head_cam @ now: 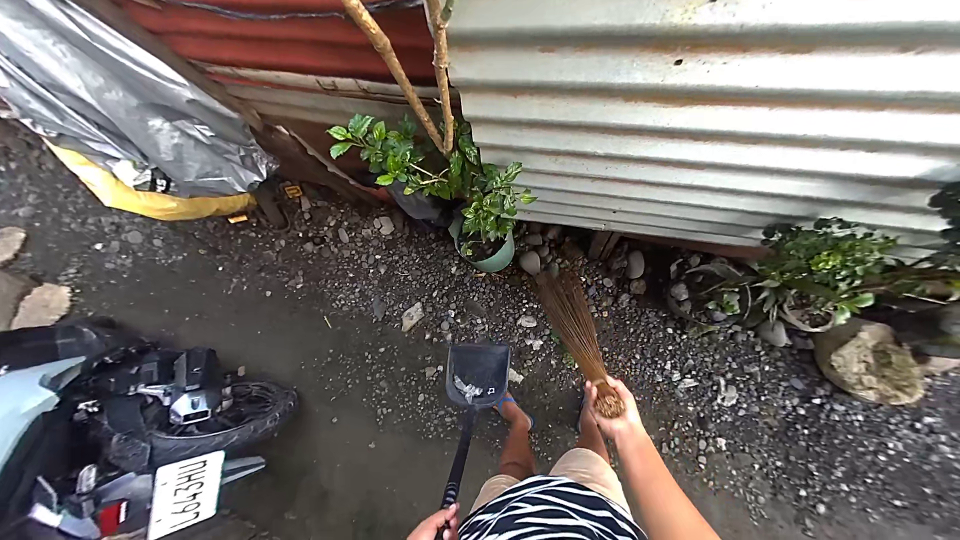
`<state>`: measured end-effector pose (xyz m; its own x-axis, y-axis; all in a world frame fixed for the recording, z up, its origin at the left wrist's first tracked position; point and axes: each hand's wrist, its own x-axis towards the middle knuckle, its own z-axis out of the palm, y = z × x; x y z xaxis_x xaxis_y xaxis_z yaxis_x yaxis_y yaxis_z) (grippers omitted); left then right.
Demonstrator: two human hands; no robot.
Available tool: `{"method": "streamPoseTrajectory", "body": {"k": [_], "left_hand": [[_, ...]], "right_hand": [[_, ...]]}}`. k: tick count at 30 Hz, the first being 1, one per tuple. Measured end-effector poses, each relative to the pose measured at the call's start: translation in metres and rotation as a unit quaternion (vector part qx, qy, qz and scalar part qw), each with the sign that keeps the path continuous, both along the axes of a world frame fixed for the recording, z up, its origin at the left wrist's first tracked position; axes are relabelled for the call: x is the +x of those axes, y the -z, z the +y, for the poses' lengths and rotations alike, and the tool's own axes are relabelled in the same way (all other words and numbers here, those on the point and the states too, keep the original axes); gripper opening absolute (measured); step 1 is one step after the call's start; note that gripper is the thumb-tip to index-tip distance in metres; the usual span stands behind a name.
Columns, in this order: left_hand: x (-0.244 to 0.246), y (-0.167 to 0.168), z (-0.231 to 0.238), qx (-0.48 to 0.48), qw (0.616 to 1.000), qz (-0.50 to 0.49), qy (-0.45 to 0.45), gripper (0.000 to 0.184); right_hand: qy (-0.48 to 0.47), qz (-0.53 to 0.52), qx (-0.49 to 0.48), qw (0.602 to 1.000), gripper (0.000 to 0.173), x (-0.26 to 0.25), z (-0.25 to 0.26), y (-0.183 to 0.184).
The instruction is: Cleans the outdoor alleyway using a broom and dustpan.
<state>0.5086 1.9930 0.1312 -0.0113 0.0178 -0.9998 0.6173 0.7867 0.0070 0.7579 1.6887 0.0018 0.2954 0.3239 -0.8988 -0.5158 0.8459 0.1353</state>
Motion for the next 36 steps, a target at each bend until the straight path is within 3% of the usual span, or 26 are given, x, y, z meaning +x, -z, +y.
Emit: {"method": "streamPoseTrajectory", "body": {"k": [5, 10, 12, 14, 16, 20, 22, 23, 24, 27, 32, 36], "left_hand": [[0.024, 0.033, 0.01, -0.009, 0.997, 0.03, 0.063, 0.018], [0.057, 0.058, 0.007, -0.007, 0.993, 0.053, 0.105, 0.015], [0.069, 0.072, 0.006, -0.01, 0.989, 0.058, 0.133, 0.013], [0.08, 0.083, 0.002, -0.007, 0.983, 0.065, 0.171, 0.013], [0.093, 0.093, -0.003, -0.001, 0.976, 0.07, 0.207, 0.014], [0.119, 0.115, -0.016, 0.004, 0.959, 0.089, 0.269, 0.012], [0.132, 0.129, -0.023, 0.005, 0.953, 0.097, 0.286, 0.011], [0.139, 0.135, -0.025, 0.005, 0.952, 0.099, 0.288, 0.01], [0.144, 0.142, -0.03, 0.004, 0.952, 0.102, 0.288, 0.01], [0.16, 0.159, -0.048, 0.003, 0.952, 0.106, 0.287, 0.008], [0.178, 0.187, -0.081, 0.011, 0.951, 0.104, 0.29, 0.012], [0.199, 0.199, -0.096, 0.014, 0.947, 0.116, 0.299, 0.011]], "right_hand": [[0.013, -0.009, 0.085, 0.996, 0.038, -0.04, -0.06, -0.047], [-0.022, -0.061, 0.142, 0.988, 0.055, -0.034, -0.113, -0.1], [-0.098, -0.068, 0.104, 0.987, 0.051, -0.02, -0.125, -0.112], [-0.275, -0.087, -0.046, 0.956, 0.03, 0.001, -0.124, -0.123], [-0.487, -0.128, -0.201, 0.84, 0.027, 0.028, -0.113, -0.119], [-0.777, -0.163, -0.334, 0.508, 0.088, 0.075, -0.092, -0.057], [-0.864, -0.148, -0.329, 0.352, 0.1, 0.074, -0.076, -0.036], [-0.888, -0.139, -0.314, 0.306, 0.101, 0.068, -0.069, -0.029], [-0.899, -0.132, -0.303, 0.287, 0.1, 0.058, -0.067, -0.023], [-0.889, -0.124, -0.297, 0.326, 0.094, 0.027, -0.086, -0.032], [-0.837, -0.134, -0.315, 0.428, 0.103, 0.004, -0.136, -0.096], [-0.832, -0.157, -0.337, 0.41, 0.105, 0.03, -0.135, -0.098]]}}
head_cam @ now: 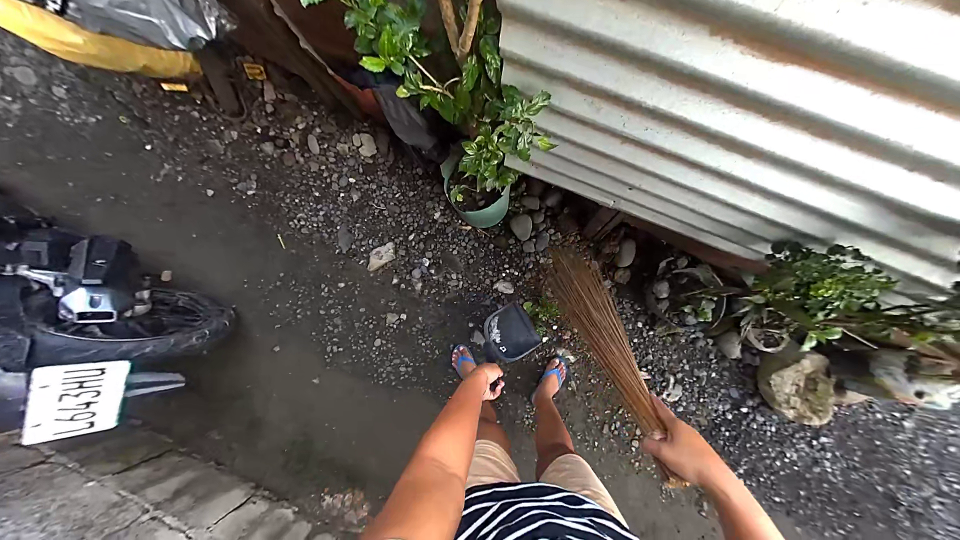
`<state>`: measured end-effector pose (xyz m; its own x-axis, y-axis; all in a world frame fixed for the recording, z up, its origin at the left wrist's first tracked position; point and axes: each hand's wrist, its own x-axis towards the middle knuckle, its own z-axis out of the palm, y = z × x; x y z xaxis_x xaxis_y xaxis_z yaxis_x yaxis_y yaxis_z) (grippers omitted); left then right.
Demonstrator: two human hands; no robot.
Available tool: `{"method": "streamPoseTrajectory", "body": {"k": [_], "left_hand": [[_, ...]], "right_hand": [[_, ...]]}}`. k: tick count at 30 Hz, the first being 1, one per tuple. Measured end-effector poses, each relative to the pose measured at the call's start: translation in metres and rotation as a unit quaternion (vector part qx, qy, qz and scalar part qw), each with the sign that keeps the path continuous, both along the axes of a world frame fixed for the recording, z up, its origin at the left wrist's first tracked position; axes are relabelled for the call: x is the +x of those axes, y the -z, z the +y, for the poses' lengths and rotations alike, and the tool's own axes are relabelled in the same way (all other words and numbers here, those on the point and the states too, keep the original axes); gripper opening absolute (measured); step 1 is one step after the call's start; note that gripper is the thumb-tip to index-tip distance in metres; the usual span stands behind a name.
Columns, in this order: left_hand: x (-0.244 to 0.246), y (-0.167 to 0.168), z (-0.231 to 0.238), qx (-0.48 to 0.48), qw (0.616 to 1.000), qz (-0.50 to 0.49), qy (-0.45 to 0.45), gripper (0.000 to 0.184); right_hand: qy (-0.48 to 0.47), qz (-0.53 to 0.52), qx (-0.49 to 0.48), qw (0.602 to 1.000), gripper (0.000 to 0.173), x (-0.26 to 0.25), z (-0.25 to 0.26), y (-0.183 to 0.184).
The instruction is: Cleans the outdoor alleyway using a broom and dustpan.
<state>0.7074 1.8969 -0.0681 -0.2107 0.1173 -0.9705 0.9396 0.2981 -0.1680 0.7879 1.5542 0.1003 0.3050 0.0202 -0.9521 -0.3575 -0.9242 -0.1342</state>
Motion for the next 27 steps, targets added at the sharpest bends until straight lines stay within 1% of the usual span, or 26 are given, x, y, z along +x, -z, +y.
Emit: {"method": "streamPoseTrajectory", "body": {"k": [2, 5, 7, 9, 10, 13, 15, 17, 19, 21, 23, 24, 26, 27], "left_hand": [[0.01, 0.002, -0.002, 0.007, 1.0, 0.007, -0.004, 0.023], [0.019, 0.008, -0.005, 0.017, 1.0, 0.016, -0.002, 0.033], [0.024, 0.01, -0.006, 0.027, 0.999, 0.027, -0.011, 0.037], [0.029, 0.011, -0.006, 0.031, 0.999, 0.031, -0.009, 0.042], [0.031, 0.012, -0.007, 0.029, 0.999, 0.026, -0.005, 0.041], [0.036, 0.016, -0.005, 0.022, 0.999, 0.012, 0.021, 0.037], [0.041, 0.017, -0.005, 0.023, 0.999, 0.009, 0.028, 0.034], [0.045, 0.019, -0.009, 0.026, 0.999, 0.008, 0.021, 0.035], [0.049, 0.019, -0.014, 0.028, 1.0, 0.001, 0.013, 0.035], [0.052, 0.018, -0.017, 0.033, 0.999, -0.007, -0.012, 0.038], [0.049, 0.021, -0.018, 0.038, 0.998, -0.011, -0.046, 0.04], [0.047, 0.023, -0.018, 0.043, 0.997, -0.014, -0.057, 0.039], [0.043, 0.029, -0.012, 0.05, 0.996, -0.02, -0.078, 0.036], [0.04, 0.033, -0.009, 0.052, 0.994, -0.02, -0.098, 0.036]], "right_hand": [[-0.026, -0.013, -0.001, 1.0, 0.104, 0.027, 0.015, 0.03], [-0.083, -0.004, -0.028, 0.996, 0.103, 0.059, 0.039, 0.088], [-0.113, 0.022, -0.043, 0.992, 0.099, 0.064, 0.046, 0.105], [-0.123, 0.051, -0.044, 0.99, 0.098, 0.054, 0.04, 0.1], [-0.115, 0.053, -0.043, 0.991, 0.099, 0.047, 0.032, 0.09], [-0.04, 0.021, -0.032, 0.998, 0.1, 0.03, 0.005, 0.042], [-0.008, 0.003, -0.026, 1.0, 0.1, 0.025, -0.011, 0.013], [0.004, -0.005, -0.025, 1.0, 0.103, 0.023, -0.02, 0.005], [0.006, -0.013, -0.031, 0.999, 0.104, 0.029, -0.015, 0.021], [-0.013, -0.011, -0.037, 0.999, 0.102, 0.041, 0.002, 0.055], [-0.068, 0.015, -0.051, 0.996, 0.098, 0.051, 0.02, 0.09], [-0.116, 0.035, -0.063, 0.991, 0.096, 0.053, 0.028, 0.101], [-0.205, 0.061, -0.086, 0.973, 0.098, 0.048, 0.036, 0.102], [-0.226, 0.062, -0.1, 0.967, 0.101, 0.042, 0.033, 0.094]]}}
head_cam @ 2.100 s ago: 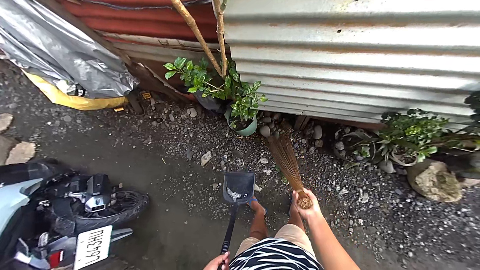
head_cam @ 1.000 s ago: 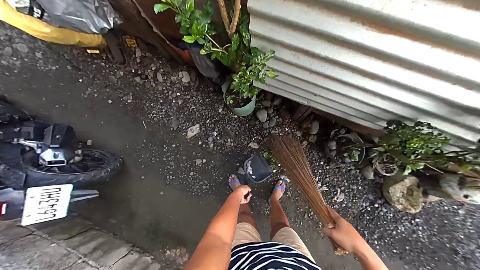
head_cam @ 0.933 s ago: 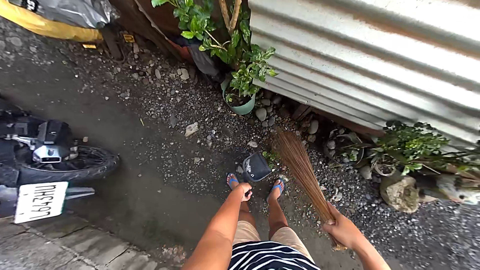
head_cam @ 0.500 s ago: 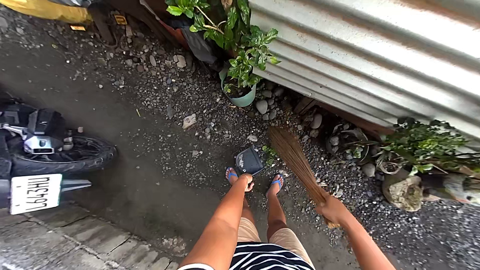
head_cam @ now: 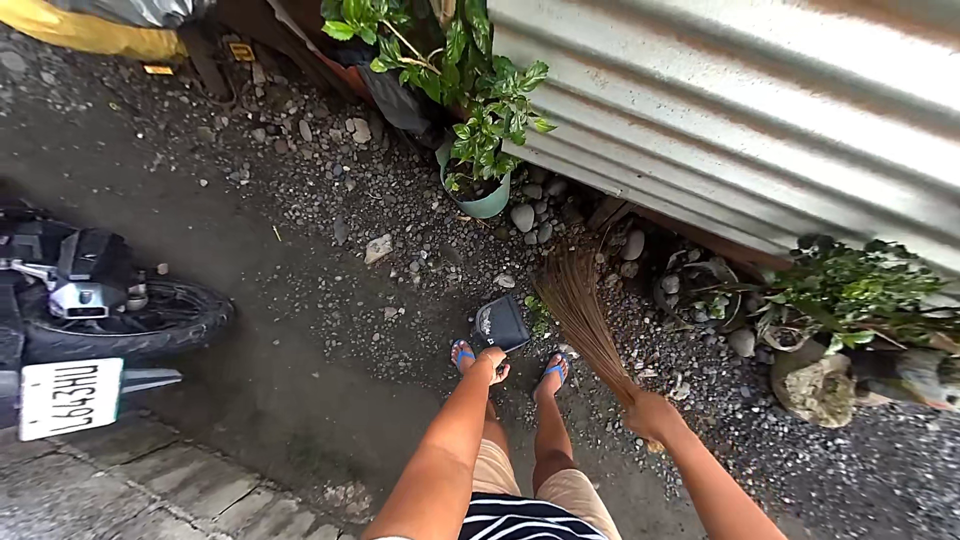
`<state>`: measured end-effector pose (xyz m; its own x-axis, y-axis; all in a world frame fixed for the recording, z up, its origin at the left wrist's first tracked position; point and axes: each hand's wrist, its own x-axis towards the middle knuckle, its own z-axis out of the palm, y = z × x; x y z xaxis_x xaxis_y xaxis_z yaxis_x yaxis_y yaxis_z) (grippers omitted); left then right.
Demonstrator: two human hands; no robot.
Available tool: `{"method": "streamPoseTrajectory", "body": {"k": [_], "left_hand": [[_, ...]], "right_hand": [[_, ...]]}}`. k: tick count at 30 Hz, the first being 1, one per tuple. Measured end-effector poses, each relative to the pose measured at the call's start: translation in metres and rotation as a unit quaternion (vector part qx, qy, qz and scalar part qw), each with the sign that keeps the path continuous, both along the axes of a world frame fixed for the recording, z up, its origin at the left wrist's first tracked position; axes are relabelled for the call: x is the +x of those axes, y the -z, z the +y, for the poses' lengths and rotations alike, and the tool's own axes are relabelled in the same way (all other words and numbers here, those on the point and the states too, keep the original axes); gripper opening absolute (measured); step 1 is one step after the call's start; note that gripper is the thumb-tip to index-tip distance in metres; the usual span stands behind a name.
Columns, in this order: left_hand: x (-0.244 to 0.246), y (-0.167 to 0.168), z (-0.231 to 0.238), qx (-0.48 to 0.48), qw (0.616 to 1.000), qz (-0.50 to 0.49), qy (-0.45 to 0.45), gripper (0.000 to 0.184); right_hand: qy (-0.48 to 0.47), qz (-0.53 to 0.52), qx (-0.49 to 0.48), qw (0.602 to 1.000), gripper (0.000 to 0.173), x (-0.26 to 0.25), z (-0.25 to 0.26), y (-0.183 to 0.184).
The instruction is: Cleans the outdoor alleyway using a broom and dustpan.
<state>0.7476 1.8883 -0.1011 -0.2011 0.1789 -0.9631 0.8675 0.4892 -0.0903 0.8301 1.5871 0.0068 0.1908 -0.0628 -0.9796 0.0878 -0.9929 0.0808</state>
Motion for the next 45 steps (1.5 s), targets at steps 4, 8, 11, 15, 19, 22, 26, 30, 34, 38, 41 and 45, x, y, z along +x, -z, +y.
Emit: {"method": "streamPoseTrajectory", "body": {"k": [4, 8, 11, 15, 19, 22, 26, 30, 34, 38, 41, 45], "left_hand": [[-0.016, 0.011, 0.014, 0.012, 0.997, -0.004, -0.073, 0.049], [-0.024, 0.015, 0.017, 0.019, 0.995, -0.006, -0.101, 0.052], [-0.025, 0.012, 0.013, 0.017, 0.994, -0.002, -0.105, 0.051], [-0.027, 0.005, 0.011, 0.012, 0.995, -0.013, -0.099, 0.034], [-0.026, 0.01, 0.019, 0.008, 0.993, -0.014, -0.115, 0.035], [-0.027, 0.006, 0.02, 0.011, 0.992, -0.01, -0.127, 0.039], [-0.024, -0.001, 0.02, 0.012, 0.991, -0.018, -0.133, 0.041], [-0.028, -0.001, 0.016, 0.011, 0.993, -0.017, -0.12, 0.04], [-0.029, -0.001, 0.015, 0.009, 0.992, -0.018, -0.123, 0.035], [-0.032, 0.0, 0.019, 0.004, 0.992, -0.017, -0.123, 0.035], [-0.033, -0.001, 0.019, 0.008, 0.992, -0.014, -0.126, 0.036], [-0.032, -0.001, 0.019, 0.012, 0.99, -0.018, -0.137, 0.041]], "right_hand": [[0.014, -0.059, -0.013, 0.998, 0.099, -0.008, -0.04, -0.074], [0.056, -0.105, 0.009, 0.993, 0.1, 0.0, -0.057, -0.104], [0.03, -0.116, 0.002, 0.993, 0.1, 0.027, -0.026, -0.063], [-0.124, -0.072, -0.011, 0.99, 0.098, 0.066, 0.006, -0.005], [-0.153, -0.1, -0.015, 0.983, 0.097, 0.072, -0.022, -0.055], [-0.131, -0.143, -0.031, 0.981, 0.096, 0.062, -0.05, -0.116], [-0.087, -0.186, -0.025, 0.978, 0.099, 0.053, -0.064, -0.133], [-0.088, -0.168, -0.044, 0.981, 0.1, 0.068, -0.028, -0.073], [-0.154, -0.124, -0.045, 0.979, 0.093, 0.077, -0.013, -0.033], [-0.139, -0.142, -0.051, 0.979, 0.097, 0.06, -0.049, -0.091], [-0.094, -0.16, -0.051, 0.981, 0.099, 0.04, -0.076, -0.135], [-0.068, -0.188, -0.039, 0.979, 0.098, 0.035, -0.075, -0.128]]}}
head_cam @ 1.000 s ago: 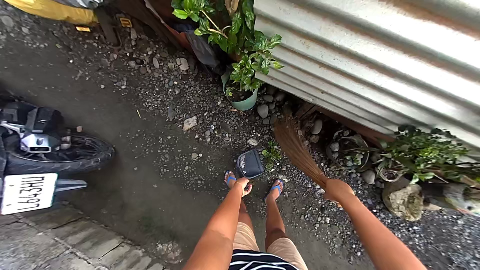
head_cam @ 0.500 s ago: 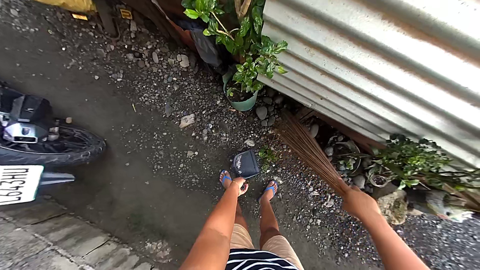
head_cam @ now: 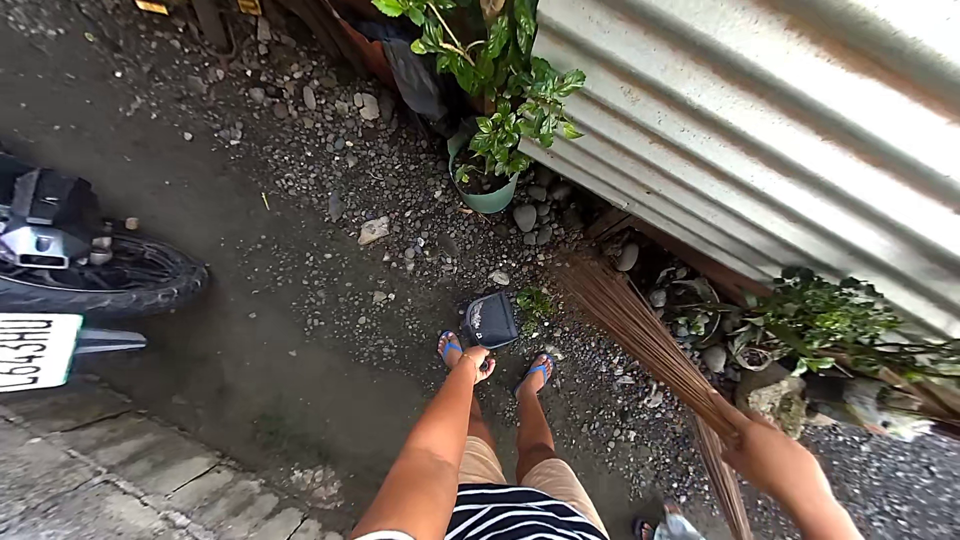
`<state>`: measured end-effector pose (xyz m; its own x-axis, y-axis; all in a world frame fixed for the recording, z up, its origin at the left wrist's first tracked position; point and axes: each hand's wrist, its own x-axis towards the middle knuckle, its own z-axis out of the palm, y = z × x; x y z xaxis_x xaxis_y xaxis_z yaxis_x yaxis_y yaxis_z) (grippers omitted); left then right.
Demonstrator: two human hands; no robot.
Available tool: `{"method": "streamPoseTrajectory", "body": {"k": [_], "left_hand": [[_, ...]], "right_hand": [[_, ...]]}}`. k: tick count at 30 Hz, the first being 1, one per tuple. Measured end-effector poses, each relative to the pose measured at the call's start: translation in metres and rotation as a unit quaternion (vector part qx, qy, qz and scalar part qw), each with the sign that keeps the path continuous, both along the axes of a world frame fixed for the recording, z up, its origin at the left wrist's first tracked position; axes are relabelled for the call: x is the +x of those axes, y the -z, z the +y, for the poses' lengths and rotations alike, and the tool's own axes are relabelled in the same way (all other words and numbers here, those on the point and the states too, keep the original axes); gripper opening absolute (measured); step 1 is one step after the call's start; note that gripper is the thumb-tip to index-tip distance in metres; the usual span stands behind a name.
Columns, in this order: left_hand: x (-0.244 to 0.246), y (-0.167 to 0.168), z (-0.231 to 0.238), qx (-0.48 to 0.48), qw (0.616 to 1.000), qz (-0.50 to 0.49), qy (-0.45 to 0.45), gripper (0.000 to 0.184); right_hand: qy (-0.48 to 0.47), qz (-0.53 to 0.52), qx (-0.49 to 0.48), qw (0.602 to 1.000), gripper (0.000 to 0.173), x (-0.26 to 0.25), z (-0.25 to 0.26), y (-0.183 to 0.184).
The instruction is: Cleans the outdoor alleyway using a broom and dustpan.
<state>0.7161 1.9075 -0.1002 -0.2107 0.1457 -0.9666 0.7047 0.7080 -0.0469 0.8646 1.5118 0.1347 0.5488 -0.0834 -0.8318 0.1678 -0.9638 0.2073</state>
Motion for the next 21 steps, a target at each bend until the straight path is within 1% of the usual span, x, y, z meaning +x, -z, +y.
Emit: {"method": "streamPoseTrajectory", "body": {"k": [5, 7, 9, 12, 15, 17, 19, 21], "left_hand": [[-0.004, 0.006, -0.001, -0.001, 1.0, -0.001, 0.0, 0.039], [-0.005, 0.007, 0.001, 0.0, 1.0, -0.001, 0.0, 0.038], [-0.006, 0.008, 0.003, 0.0, 1.0, 0.0, 0.003, 0.039], [-0.004, 0.014, 0.007, -0.002, 1.0, 0.001, -0.005, 0.044], [0.0, 0.016, 0.008, -0.001, 1.0, -0.005, -0.002, 0.042], [0.005, 0.014, 0.005, 0.001, 1.0, -0.009, 0.005, 0.042], [0.009, 0.012, 0.002, 0.004, 1.0, -0.007, 0.004, 0.046], [0.013, 0.01, -0.002, 0.006, 1.0, -0.005, 0.007, 0.044]], "right_hand": [[-0.03, 0.049, -0.021, 0.998, 0.096, 0.017, 0.039, 0.07], [-0.03, 0.08, -0.026, 0.996, 0.095, 0.007, 0.042, 0.083], [-0.01, 0.101, -0.023, 0.995, 0.094, -0.012, 0.034, 0.08], [0.059, 0.09, -0.002, 0.994, 0.095, -0.043, 0.005, 0.058], [0.178, 0.084, 0.056, 0.979, 0.104, -0.084, -0.02, 0.046], [0.262, 0.093, 0.087, 0.956, 0.108, -0.109, -0.017, 0.053], [0.333, 0.109, 0.107, 0.931, 0.107, -0.123, 0.006, 0.07], [0.368, 0.14, 0.132, 0.91, 0.104, -0.136, 0.032, 0.092]]}}
